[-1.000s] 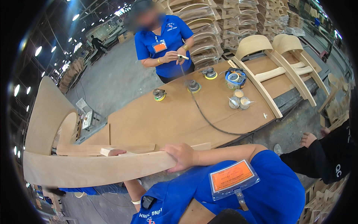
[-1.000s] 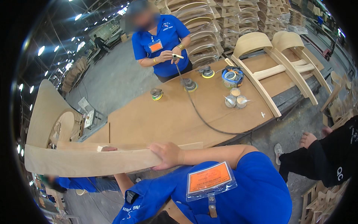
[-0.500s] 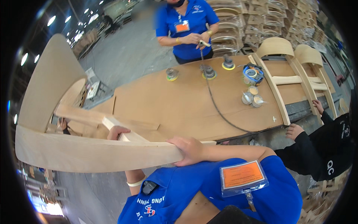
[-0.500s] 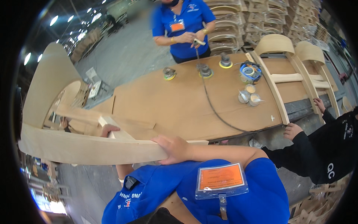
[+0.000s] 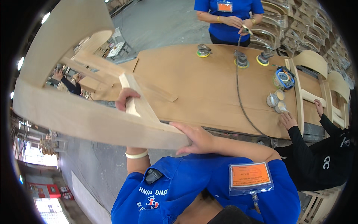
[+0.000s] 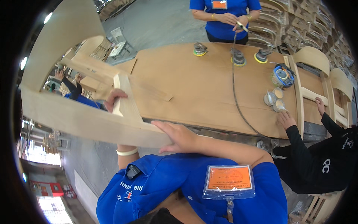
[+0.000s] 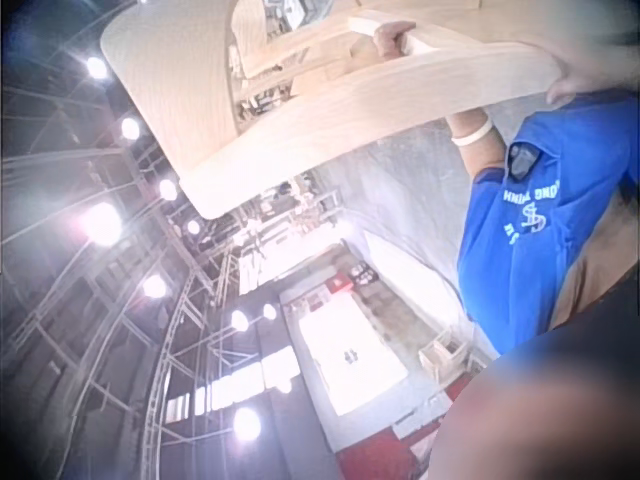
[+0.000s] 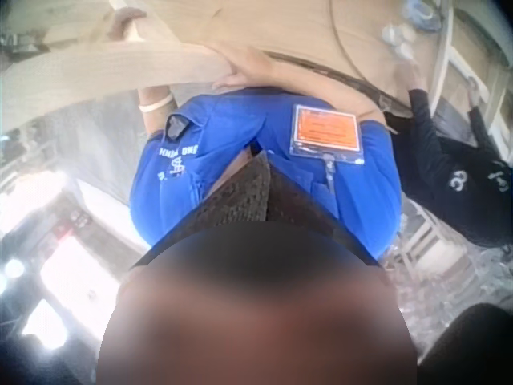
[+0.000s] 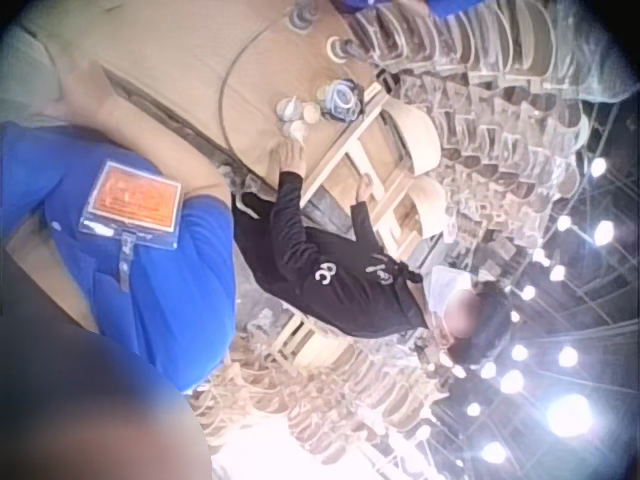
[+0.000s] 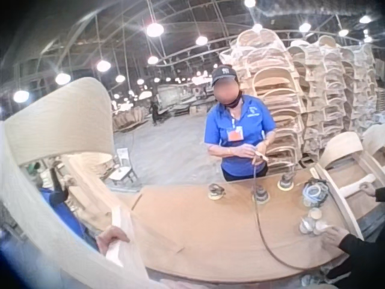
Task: The person uses a handheld orbital sander to smooth the surfaces of a wooden chair frame. They reposition the chair multiple times to access different areas, then inspect the finished piece by holding it up and running a hand along the edges.
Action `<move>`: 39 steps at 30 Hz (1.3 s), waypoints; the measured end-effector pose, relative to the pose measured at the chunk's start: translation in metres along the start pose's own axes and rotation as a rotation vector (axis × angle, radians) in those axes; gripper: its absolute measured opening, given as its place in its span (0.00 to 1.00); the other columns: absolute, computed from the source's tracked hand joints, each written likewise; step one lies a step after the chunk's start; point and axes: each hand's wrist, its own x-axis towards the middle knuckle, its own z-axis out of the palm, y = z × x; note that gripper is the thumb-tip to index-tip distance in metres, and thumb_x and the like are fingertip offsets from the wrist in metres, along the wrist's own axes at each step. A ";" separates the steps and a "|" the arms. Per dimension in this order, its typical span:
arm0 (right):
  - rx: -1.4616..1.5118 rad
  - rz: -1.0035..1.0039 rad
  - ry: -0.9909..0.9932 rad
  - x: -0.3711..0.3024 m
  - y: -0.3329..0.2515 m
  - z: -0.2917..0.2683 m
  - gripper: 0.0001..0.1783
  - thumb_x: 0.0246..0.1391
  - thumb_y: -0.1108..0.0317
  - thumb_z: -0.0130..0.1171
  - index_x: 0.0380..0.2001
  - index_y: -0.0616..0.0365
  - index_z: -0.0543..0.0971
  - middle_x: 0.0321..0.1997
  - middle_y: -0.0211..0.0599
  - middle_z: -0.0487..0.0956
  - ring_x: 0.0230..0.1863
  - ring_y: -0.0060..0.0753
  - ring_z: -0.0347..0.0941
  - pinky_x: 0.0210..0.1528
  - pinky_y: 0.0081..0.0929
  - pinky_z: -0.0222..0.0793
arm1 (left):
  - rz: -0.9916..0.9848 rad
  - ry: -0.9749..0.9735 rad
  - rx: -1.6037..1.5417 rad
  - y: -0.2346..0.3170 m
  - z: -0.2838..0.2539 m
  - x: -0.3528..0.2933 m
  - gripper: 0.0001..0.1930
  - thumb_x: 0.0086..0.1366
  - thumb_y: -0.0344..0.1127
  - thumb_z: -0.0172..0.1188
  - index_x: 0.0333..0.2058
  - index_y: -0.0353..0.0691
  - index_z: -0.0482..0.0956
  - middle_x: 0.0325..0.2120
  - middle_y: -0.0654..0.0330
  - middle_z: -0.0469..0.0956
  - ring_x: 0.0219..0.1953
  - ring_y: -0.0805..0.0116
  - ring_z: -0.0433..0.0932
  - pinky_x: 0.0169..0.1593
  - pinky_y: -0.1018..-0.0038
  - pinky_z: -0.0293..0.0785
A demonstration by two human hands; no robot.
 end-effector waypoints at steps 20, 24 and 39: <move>0.068 0.014 -0.391 0.042 0.046 0.095 0.51 0.50 0.64 0.63 0.69 0.57 0.44 0.52 0.57 0.68 0.50 0.58 0.68 0.53 0.43 0.65 | -0.070 0.380 0.110 0.023 -0.149 0.053 0.36 0.55 0.43 0.67 0.57 0.33 0.62 0.46 0.52 0.73 0.42 0.61 0.77 0.45 0.67 0.76; -0.027 0.098 -0.731 0.000 0.096 0.088 0.44 0.53 0.56 0.61 0.67 0.59 0.53 0.56 0.58 0.68 0.55 0.55 0.67 0.56 0.41 0.63 | -0.090 0.306 0.076 0.007 -0.180 0.057 0.38 0.53 0.49 0.68 0.55 0.33 0.62 0.40 0.52 0.74 0.32 0.62 0.78 0.34 0.69 0.78; 0.262 0.880 -0.676 -0.164 0.189 0.054 0.30 0.60 0.45 0.52 0.53 0.60 0.74 0.49 0.48 0.79 0.48 0.41 0.76 0.52 0.33 0.69 | -0.141 0.046 -0.303 -0.024 -0.229 0.076 0.42 0.55 0.52 0.68 0.62 0.42 0.57 0.25 0.64 0.64 0.25 0.72 0.68 0.36 0.76 0.69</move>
